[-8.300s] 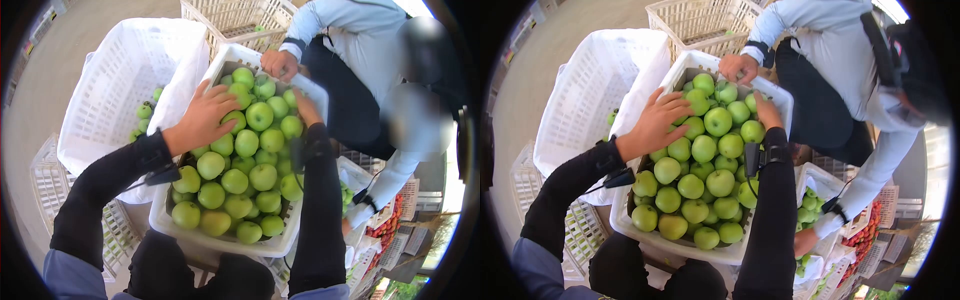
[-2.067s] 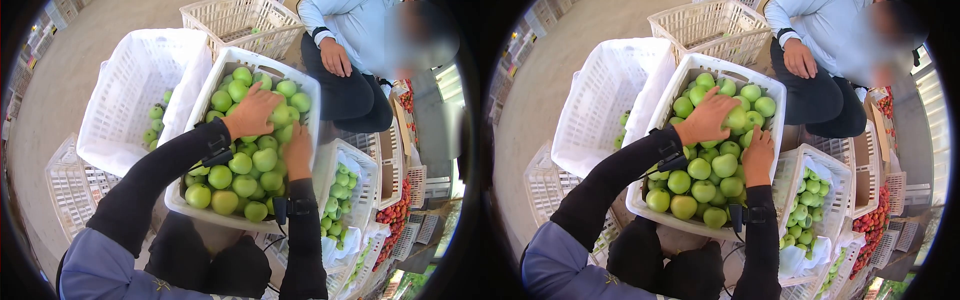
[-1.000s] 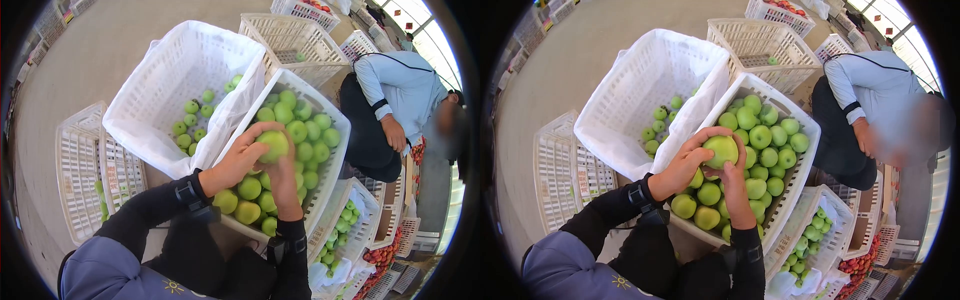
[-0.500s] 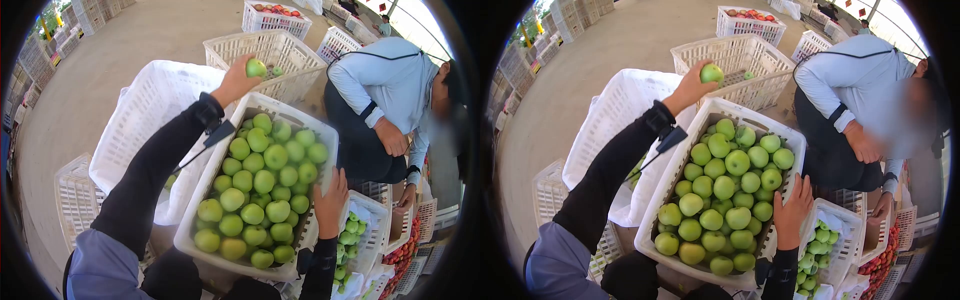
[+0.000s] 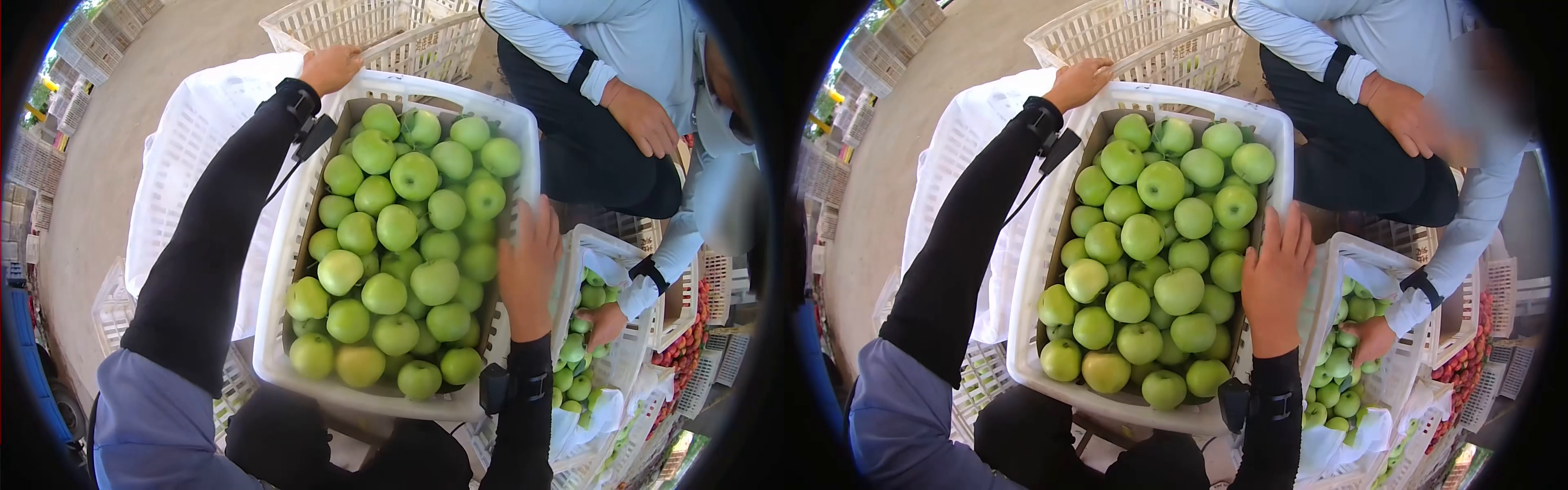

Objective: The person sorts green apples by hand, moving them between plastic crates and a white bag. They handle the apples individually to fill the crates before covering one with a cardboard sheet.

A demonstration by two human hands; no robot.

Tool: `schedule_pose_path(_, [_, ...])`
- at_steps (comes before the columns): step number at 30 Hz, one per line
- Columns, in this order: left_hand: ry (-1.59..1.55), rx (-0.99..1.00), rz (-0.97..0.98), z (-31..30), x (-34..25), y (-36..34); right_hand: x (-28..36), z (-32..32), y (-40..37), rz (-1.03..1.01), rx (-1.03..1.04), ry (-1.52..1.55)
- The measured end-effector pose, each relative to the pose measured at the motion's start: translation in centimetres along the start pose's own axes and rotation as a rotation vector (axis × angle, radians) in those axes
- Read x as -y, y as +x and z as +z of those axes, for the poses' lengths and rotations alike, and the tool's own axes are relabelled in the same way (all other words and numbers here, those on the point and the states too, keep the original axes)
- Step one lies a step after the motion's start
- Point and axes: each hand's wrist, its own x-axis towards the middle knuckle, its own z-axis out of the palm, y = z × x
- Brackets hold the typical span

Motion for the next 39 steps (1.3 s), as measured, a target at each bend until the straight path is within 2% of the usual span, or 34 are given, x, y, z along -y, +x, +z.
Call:
schedule_pose_path(1, [0.007,-0.159,0.081,0.2,-0.6,-1.3,0.2,-0.3,0.2,-0.054,-0.007,-0.129])
schedule_pose_path(3, [-0.114,-0.358,0.311,-0.8,-2.9,-4.4,0.2,-0.1,0.7,-0.116,0.006,-0.139])
schedule_pose_path(5, [-0.284,-0.252,0.438,-2.8,-6.7,-8.4,0.3,0.6,1.7,-0.174,0.025,-0.141])
schedule_pose_path(6, [-0.354,-0.087,0.451,-3.6,-8.6,-10.6,0.4,1.0,2.6,-0.233,0.014,-0.114])
schedule_pose_path(8, [-0.341,-0.085,0.719,-2.6,-11.2,-14.4,0.7,1.6,3.8,-0.286,0.009,-0.097])
schedule_pose_path(9, [-0.344,-0.1,0.82,-1.3,-12.3,-15.6,0.9,1.9,4.3,-0.284,0.078,-0.092])
schedule_pose_path(10, [-0.357,-0.104,0.821,-0.6,-13.6,-16.5,1.0,2.2,4.6,-0.284,0.149,-0.087])
schedule_pose_path(12, [-0.139,0.095,0.73,0.7,-15.6,-17.4,0.8,3.3,5.5,-0.284,0.144,-0.142])
schedule_pose_path(17, [-0.135,0.14,0.692,3.8,-15.8,-16.3,1.1,2.2,4.9,-0.23,0.202,-0.188])
schedule_pose_path(19, [-0.179,0.165,0.702,3.8,-15.6,-16.2,0.2,2.5,4.3,-0.361,0.102,-0.173])
schedule_pose_path(20, [-0.158,0.142,0.685,3.8,-15.6,-16.3,0.5,2.3,4.1,-0.357,0.107,-0.178])
schedule_pose_path(24, [-0.05,0.043,0.687,4.0,-16.3,-17.0,1.6,2.9,3.3,-0.264,0.244,-0.192])
schedule_pose_path(28, [-0.156,0.121,0.767,3.5,-15.2,-16.2,1.7,3.1,3.5,-0.212,0.242,-0.153])
schedule_pose_path(31, [-0.282,0.064,0.734,1.0,-13.5,-16.6,0.5,2.7,4.5,-0.266,0.257,0.017])
schedule_pose_path(33, [-0.275,0.024,0.699,-1.1,-11.5,-16.6,-0.2,2.2,6.7,-0.187,0.165,0.333])
schedule_pose_path(34, [-0.271,-0.019,0.675,-1.9,-10.5,-16.9,-0.9,2.6,7.6,-0.186,0.178,0.337])
schedule_pose_path(36, [-0.258,-0.005,0.613,-3.1,-8.7,-17.1,-2.0,3.2,10.1,-0.274,-0.107,-0.051])
schedule_pose_path(37, [-0.243,0.004,0.553,-3.4,-7.9,-17.2,-2.4,3.9,11.0,-0.275,-0.106,-0.05])
schedule_pose_path(39, [-0.25,0.003,0.512,-2.2,-6.6,-17.9,-2.3,4.9,12.2,-0.314,-0.092,-0.326])
